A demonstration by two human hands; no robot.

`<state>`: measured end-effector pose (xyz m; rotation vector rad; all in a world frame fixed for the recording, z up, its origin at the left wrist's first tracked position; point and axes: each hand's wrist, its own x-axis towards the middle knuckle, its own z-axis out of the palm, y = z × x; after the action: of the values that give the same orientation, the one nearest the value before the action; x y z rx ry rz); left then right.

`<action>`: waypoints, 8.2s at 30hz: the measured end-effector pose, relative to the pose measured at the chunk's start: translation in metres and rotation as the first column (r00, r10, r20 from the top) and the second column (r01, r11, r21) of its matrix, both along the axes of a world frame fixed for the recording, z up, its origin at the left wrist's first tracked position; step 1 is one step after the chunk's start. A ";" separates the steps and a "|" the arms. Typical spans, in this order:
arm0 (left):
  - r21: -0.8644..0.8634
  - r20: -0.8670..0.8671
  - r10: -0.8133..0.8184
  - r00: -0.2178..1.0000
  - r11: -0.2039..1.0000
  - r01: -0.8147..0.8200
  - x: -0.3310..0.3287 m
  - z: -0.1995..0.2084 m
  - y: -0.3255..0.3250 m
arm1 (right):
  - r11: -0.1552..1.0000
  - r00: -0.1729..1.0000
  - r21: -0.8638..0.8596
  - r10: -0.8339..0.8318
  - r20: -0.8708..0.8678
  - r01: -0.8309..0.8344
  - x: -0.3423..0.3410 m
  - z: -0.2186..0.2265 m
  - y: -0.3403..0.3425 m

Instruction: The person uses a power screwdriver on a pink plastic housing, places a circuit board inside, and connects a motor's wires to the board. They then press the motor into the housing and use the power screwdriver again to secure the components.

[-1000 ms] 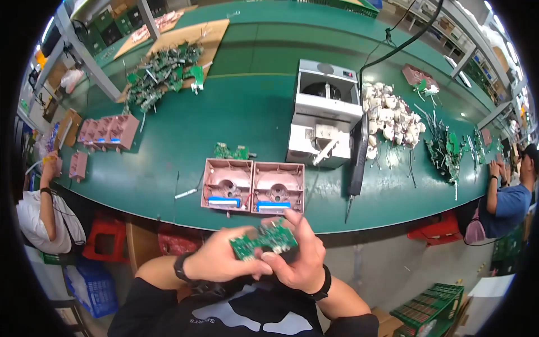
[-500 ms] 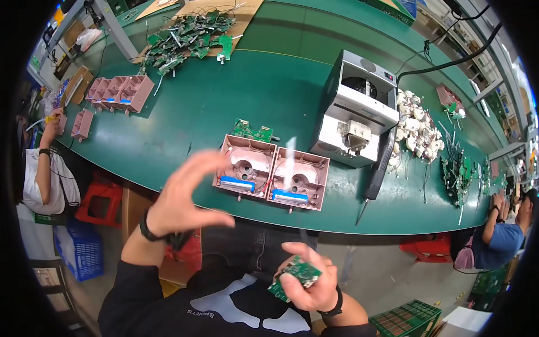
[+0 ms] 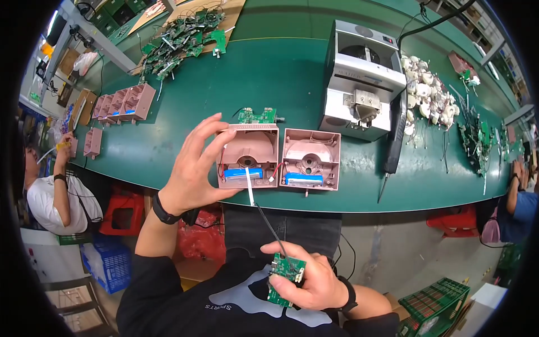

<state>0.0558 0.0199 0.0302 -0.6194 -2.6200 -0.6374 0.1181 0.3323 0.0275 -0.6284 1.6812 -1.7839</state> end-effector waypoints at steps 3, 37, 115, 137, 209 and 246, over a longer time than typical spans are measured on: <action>0.025 -0.017 -0.016 1.000 1.000 0.016 0.009 -0.001 0.000 | 1.000 0.998 -0.014 0.024 0.059 -0.023 -0.006 0.002 -0.003; 0.179 -0.160 -0.042 0.986 0.981 0.071 0.048 0.007 0.009 | 0.991 0.996 0.105 0.089 -0.004 -0.088 -0.024 0.023 -0.052; 0.049 0.223 -0.057 0.973 0.998 0.048 -0.095 0.014 -0.048 | 0.827 0.875 0.420 -0.166 -0.454 0.374 -0.013 -0.049 -0.015; 0.379 0.357 -0.380 0.853 0.894 0.240 -0.009 0.090 0.049 | 0.868 0.826 -0.242 -0.491 -0.278 0.434 -0.055 0.003 -0.019; 0.230 0.009 -0.359 0.933 0.909 0.347 -0.013 0.052 0.093 | 0.901 -0.162 -0.139 -0.078 -0.984 0.411 -0.058 0.018 0.038; 0.140 -0.097 -0.389 0.916 0.906 0.400 -0.015 0.045 0.088 | 0.967 0.889 0.027 -0.223 -0.400 0.254 -0.078 -0.047 0.039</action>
<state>0.0405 0.1080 0.0755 -1.1153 -2.3650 -0.9148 0.0404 0.3709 -0.0197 -0.8184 2.1720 -1.8342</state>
